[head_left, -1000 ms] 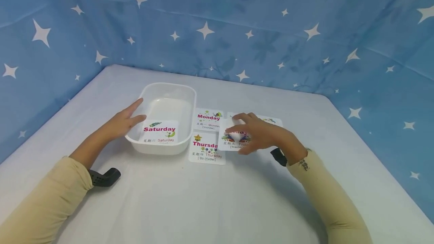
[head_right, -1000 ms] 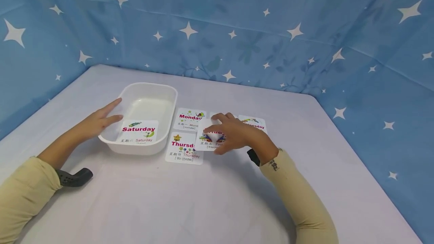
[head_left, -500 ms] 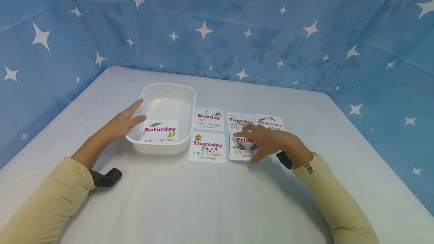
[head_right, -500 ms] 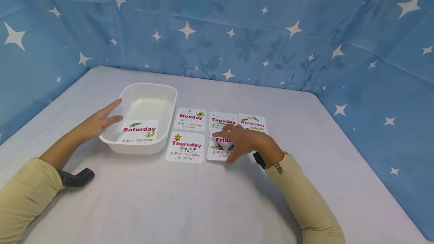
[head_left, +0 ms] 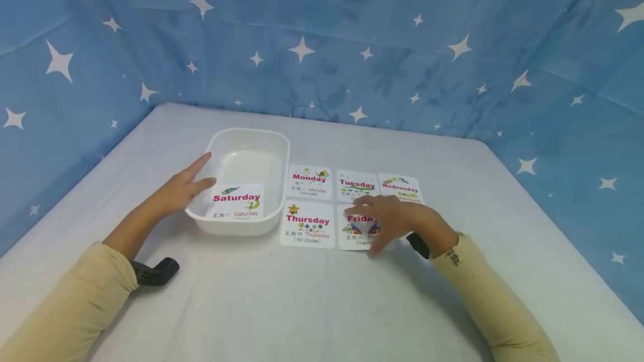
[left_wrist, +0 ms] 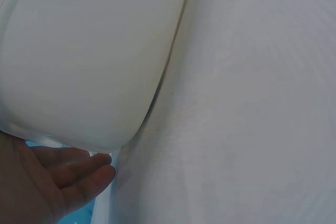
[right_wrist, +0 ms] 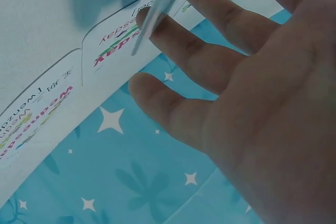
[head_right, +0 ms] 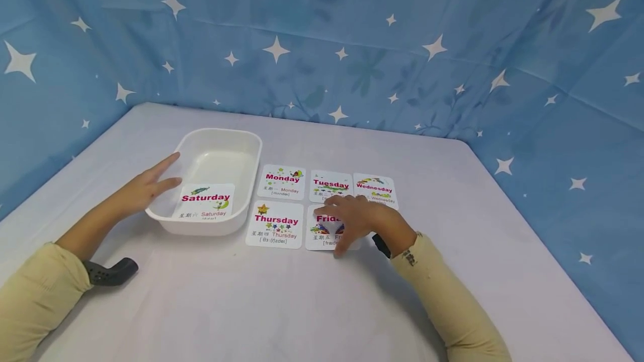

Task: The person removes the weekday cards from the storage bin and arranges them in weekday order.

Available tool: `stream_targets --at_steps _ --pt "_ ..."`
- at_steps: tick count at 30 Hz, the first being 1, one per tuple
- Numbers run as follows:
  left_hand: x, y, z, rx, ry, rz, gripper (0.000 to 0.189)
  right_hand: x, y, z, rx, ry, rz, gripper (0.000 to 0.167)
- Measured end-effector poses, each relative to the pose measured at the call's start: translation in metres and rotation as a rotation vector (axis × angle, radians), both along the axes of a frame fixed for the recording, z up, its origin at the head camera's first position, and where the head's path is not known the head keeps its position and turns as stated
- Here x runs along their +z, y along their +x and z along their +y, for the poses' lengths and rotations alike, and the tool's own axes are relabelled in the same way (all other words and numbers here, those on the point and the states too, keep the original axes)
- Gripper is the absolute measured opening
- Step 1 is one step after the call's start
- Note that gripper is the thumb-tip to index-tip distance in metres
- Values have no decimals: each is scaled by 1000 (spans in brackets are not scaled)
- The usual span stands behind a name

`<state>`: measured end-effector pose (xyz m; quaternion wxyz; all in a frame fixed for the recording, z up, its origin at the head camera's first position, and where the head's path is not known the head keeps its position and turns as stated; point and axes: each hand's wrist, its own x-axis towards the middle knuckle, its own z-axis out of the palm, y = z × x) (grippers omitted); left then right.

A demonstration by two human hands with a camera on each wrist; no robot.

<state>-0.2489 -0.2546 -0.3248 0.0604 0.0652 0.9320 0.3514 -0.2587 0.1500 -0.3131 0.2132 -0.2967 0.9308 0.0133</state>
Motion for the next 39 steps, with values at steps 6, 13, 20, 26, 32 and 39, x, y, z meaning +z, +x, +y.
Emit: stream_targets --at_steps 6,13,20,26,32,39 --pt "1 0 1 -1 -1 -1 68 -1 1 -3 -3 17 14 84" --pt "1 2 1 -6 7 -2 69 -5 -1 -5 -1 42 16 86" --pt "2 0 0 -6 8 -5 69 -4 -2 -6 15 39 30 88" --pt "1 -1 -1 -9 -1 -10 69 -3 -3 -2 59 -19 73 84" --pt "3 -2 -1 -6 -2 -19 69 -2 -9 -1 4 -85 123 75" --pt "2 -2 -2 -6 0 -12 69 6 -19 -13 25 -199 245 74"
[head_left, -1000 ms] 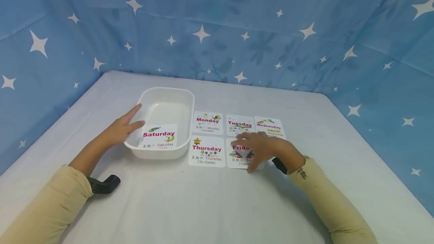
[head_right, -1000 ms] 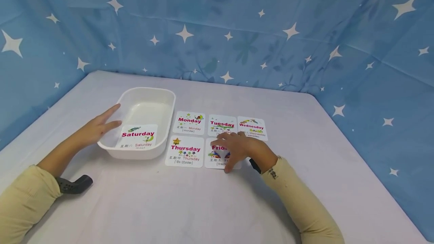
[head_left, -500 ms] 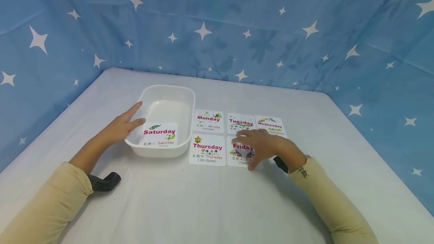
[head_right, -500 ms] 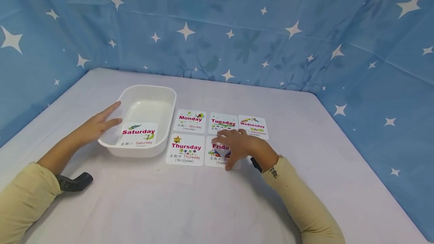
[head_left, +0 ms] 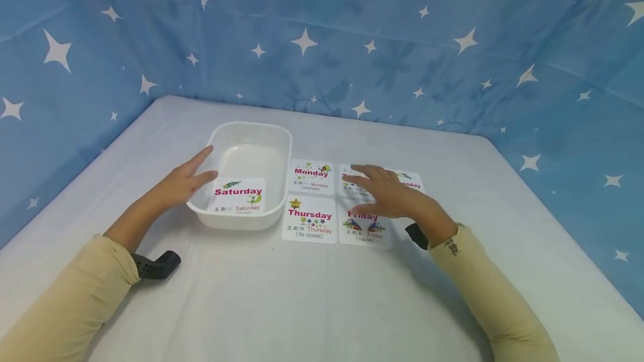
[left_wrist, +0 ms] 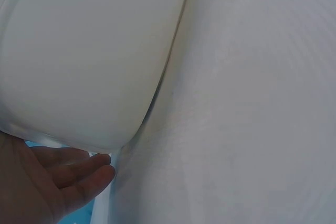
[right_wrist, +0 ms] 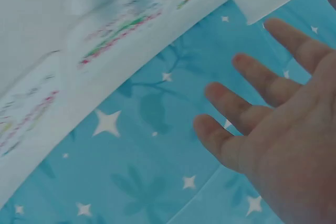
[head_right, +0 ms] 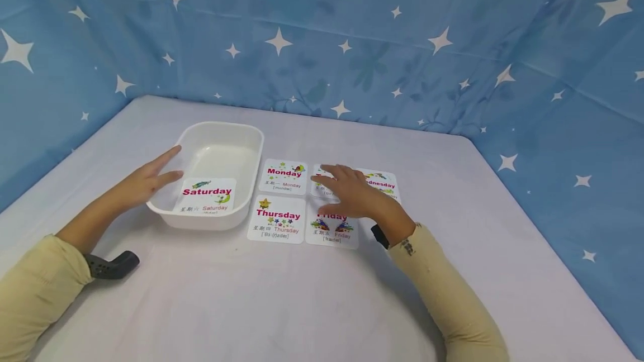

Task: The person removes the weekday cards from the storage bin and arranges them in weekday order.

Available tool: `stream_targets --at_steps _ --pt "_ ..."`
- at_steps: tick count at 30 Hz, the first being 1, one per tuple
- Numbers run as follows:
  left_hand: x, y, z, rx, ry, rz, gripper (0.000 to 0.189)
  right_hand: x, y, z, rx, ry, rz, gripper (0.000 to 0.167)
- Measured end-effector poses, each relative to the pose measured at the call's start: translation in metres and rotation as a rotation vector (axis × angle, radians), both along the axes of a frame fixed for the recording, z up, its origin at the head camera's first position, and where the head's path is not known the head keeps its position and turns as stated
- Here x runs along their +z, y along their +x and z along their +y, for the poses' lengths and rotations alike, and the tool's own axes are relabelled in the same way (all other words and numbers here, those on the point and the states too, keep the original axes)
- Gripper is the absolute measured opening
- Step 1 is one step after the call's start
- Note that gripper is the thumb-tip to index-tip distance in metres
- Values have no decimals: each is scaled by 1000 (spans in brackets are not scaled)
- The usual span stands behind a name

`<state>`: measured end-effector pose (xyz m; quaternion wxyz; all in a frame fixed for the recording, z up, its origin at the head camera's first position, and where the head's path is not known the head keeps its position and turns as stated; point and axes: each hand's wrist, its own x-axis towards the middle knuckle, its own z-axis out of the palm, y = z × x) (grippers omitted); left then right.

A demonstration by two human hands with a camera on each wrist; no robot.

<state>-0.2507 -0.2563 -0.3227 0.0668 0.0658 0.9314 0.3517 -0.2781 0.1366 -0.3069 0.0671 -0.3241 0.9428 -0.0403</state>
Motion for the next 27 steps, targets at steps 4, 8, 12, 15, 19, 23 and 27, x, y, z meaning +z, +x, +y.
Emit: stream_targets --at_steps 4,8,12,15,19,23,27 --pt "0 0 -3 8 10 3 69 15 -14 -36 39 -40 31 77" --pt "-2 0 -3 2 18 -5 70 29 -23 -86 75 -6 33 78" --pt "-2 0 -1 2 11 5 70 29 -28 -135 128 28 58 76" --pt "-3 -1 2 1 5 13 69 19 -29 -165 142 99 35 85" --pt "-3 -1 2 -2 -9 12 69 3 -26 -195 134 283 -90 96" --pt "-2 1 -1 5 -30 5 69 -4 -23 -213 138 366 -148 96" --pt "-3 -1 -1 -10 -32 7 69 -4 -23 -215 143 374 -132 96"
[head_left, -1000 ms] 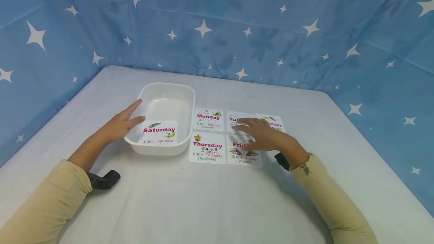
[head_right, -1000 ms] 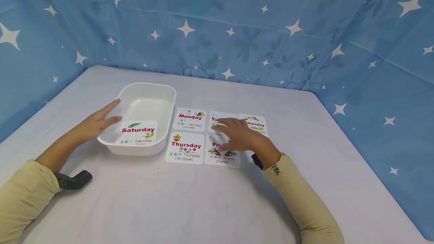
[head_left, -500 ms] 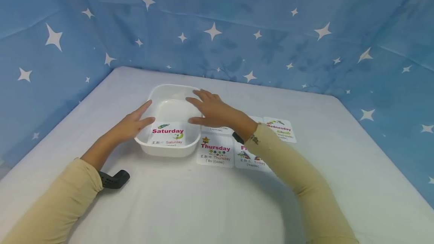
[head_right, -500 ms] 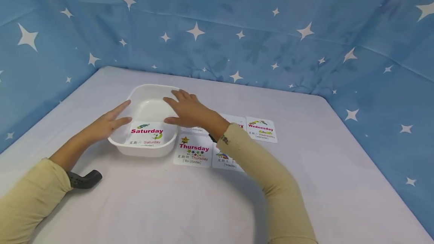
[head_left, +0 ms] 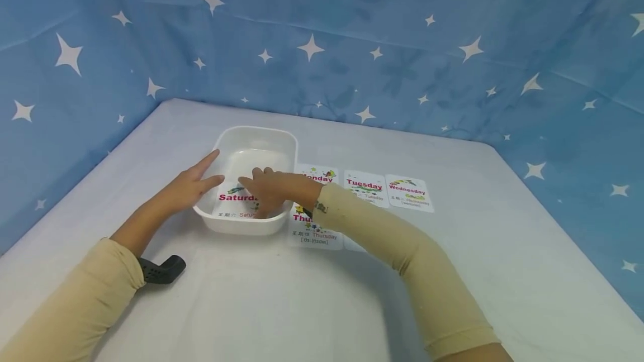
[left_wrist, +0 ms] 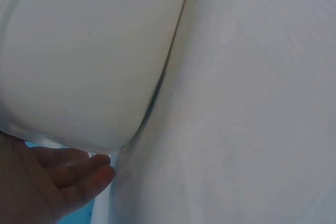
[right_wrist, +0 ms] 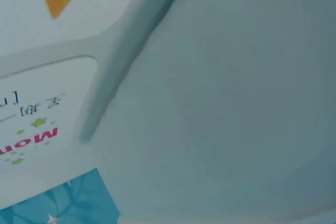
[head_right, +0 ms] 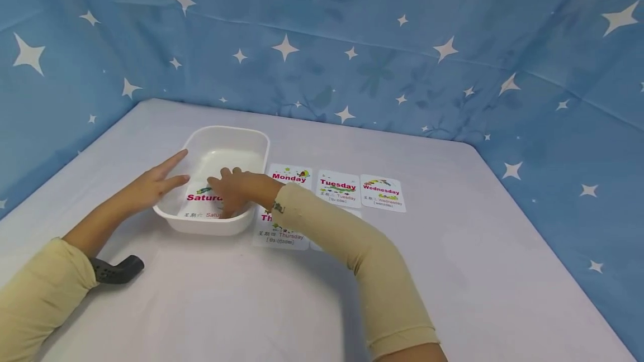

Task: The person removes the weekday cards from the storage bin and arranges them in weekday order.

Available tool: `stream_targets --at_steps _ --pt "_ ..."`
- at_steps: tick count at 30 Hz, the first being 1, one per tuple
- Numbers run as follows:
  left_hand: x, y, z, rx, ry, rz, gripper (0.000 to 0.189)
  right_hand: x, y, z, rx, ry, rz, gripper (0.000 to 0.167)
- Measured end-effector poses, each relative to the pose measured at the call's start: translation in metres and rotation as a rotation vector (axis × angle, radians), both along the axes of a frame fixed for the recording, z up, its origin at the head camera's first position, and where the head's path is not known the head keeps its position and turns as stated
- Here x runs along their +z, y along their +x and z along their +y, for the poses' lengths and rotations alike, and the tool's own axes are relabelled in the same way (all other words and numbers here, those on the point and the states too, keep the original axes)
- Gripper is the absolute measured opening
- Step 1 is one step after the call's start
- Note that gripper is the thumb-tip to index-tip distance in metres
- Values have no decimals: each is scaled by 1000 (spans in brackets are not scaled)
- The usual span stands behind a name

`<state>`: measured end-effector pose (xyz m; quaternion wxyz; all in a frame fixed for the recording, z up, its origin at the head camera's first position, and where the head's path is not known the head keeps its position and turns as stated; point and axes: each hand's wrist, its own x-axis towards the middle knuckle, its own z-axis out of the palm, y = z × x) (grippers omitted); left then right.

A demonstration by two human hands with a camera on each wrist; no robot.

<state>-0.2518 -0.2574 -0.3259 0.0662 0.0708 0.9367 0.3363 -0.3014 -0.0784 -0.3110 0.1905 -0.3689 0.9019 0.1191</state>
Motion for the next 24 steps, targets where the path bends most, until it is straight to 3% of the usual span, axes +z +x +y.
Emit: stream_targets --at_steps 10,15,24 --pt "-3 -2 -2 -17 0 7 69 -1 -13 -6 -27 -32 -47 105" --pt "-2 -2 0 -18 14 5 69 -1 -20 -5 -42 -11 -25 110" --pt "0 -2 -1 -12 -4 1 69 0 -21 -6 12 -20 16 112"
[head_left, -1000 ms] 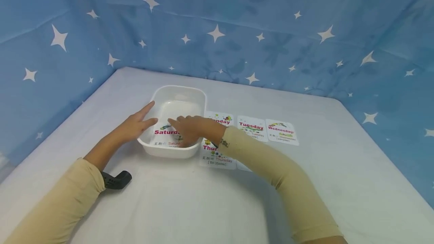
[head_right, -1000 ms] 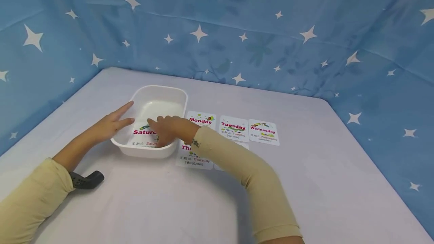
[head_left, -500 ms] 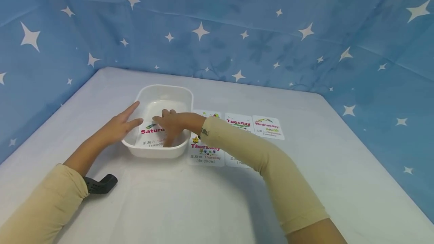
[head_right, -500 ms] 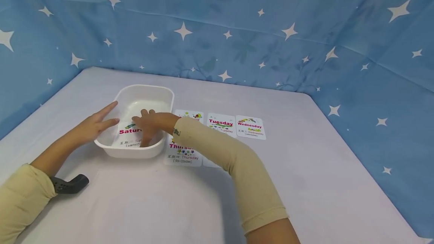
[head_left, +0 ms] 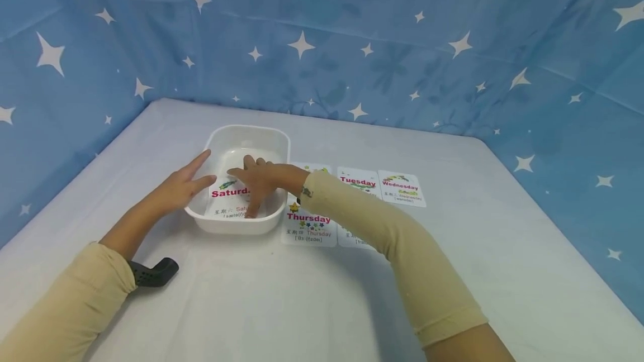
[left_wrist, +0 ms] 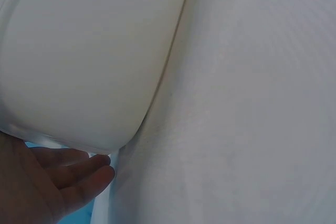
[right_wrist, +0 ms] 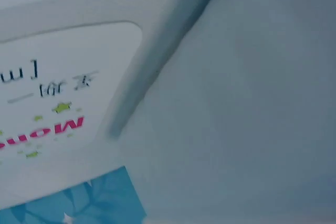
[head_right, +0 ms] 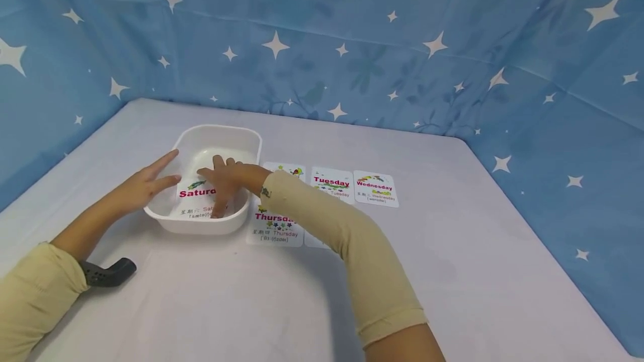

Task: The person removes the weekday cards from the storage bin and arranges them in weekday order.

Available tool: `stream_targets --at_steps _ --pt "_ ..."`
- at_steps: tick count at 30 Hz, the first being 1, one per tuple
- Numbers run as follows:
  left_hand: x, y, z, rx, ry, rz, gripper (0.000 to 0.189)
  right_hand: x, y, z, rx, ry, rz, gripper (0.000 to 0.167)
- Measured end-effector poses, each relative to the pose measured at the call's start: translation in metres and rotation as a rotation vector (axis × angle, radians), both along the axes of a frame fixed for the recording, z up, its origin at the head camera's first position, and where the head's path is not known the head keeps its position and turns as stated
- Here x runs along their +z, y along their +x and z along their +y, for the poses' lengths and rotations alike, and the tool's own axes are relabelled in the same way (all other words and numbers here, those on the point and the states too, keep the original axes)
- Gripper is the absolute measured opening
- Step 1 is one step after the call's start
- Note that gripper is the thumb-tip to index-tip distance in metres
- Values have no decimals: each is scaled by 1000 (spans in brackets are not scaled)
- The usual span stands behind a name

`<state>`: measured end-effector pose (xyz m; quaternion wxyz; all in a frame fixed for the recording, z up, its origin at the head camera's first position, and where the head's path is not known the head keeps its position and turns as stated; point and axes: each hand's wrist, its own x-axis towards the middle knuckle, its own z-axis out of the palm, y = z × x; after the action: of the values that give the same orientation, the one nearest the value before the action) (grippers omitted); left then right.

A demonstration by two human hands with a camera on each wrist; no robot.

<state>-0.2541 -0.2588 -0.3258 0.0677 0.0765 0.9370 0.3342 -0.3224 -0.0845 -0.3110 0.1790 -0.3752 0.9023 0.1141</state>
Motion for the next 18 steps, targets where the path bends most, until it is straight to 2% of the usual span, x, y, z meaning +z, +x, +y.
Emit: stream_targets --at_steps 6,10,13,18 --pt "2 -1 -1 6 -9 5 69 5 6 1 85 102 139 107" --pt "1 -1 -2 15 -1 -7 69 6 8 0 92 158 160 106" --pt "0 -1 -1 12 18 -15 70 8 6 3 112 155 186 104" --pt "0 0 1 9 18 -13 70 20 0 16 130 57 226 99"
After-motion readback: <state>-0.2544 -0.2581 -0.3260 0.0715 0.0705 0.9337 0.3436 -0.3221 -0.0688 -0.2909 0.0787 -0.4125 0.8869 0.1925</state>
